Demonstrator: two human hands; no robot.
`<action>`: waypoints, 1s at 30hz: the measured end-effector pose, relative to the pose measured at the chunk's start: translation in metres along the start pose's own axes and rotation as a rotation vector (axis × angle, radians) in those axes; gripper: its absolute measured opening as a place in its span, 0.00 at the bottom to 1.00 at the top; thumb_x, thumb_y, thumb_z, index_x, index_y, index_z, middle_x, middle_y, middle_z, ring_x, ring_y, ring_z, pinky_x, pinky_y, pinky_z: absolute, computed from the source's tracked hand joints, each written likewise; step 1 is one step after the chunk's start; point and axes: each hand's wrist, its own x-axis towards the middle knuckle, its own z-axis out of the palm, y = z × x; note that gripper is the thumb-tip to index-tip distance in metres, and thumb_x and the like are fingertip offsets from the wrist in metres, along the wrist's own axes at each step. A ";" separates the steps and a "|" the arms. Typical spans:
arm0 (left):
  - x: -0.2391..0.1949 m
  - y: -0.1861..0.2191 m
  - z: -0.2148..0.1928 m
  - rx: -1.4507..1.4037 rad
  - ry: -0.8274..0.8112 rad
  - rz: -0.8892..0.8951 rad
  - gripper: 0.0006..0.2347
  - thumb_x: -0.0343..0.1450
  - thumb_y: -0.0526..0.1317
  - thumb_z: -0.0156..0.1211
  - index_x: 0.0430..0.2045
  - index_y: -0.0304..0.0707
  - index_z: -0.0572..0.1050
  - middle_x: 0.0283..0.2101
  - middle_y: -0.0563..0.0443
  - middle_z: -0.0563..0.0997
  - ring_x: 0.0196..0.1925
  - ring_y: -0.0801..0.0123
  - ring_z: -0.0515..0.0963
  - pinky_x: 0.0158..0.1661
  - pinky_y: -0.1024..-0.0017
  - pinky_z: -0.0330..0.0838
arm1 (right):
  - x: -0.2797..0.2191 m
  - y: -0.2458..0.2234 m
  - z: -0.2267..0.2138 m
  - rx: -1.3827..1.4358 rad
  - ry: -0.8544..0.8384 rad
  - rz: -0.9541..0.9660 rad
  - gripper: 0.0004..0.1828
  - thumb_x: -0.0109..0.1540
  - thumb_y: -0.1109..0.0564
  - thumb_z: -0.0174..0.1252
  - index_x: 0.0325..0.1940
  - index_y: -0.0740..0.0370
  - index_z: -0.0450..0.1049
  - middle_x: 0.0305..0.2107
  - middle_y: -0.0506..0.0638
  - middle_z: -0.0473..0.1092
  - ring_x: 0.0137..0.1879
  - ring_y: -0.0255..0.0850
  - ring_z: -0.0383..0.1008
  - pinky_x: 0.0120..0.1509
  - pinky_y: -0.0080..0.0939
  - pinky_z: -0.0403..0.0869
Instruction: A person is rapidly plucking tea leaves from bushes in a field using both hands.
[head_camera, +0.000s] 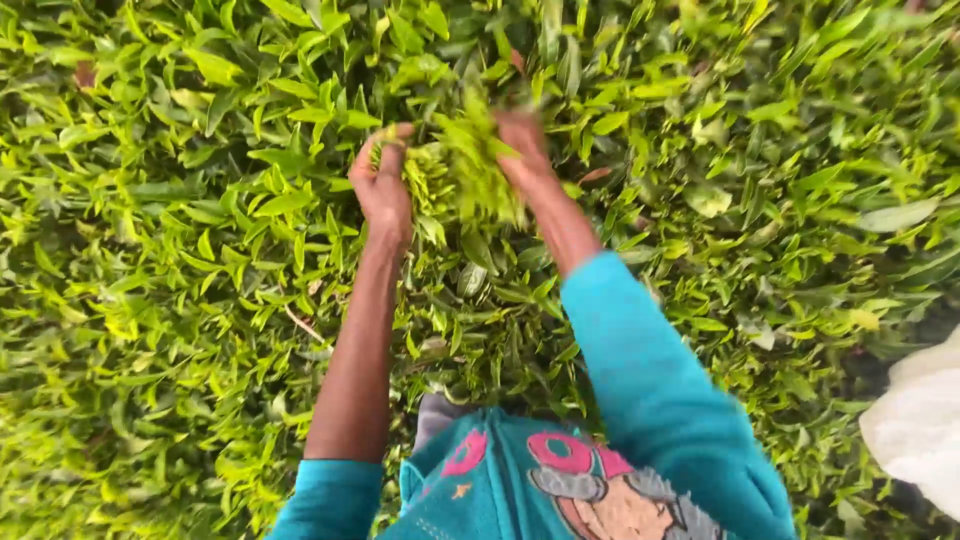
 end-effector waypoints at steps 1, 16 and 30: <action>0.007 0.006 0.012 0.115 0.015 -0.042 0.10 0.82 0.32 0.53 0.42 0.46 0.85 0.51 0.48 0.87 0.62 0.59 0.84 0.71 0.43 0.73 | -0.019 0.007 -0.011 0.238 -0.023 0.102 0.15 0.78 0.45 0.47 0.51 0.58 0.71 0.41 0.53 0.68 0.46 0.46 0.68 0.49 0.53 0.65; 0.013 0.026 0.064 0.422 -0.182 0.017 0.11 0.84 0.44 0.52 0.41 0.48 0.83 0.39 0.51 0.80 0.44 0.62 0.72 0.53 0.54 0.64 | -0.026 0.053 -0.102 0.811 0.592 0.100 0.17 0.75 0.48 0.56 0.58 0.64 0.74 0.53 0.63 0.69 0.64 0.55 0.72 0.75 0.65 0.67; -0.163 -0.002 0.008 0.030 -0.157 -0.846 0.17 0.80 0.56 0.56 0.54 0.48 0.79 0.61 0.30 0.83 0.68 0.39 0.80 0.67 0.35 0.73 | 0.006 0.078 -0.137 0.222 0.509 -0.230 0.15 0.76 0.65 0.58 0.68 0.66 0.73 0.66 0.67 0.72 0.76 0.62 0.69 0.82 0.69 0.64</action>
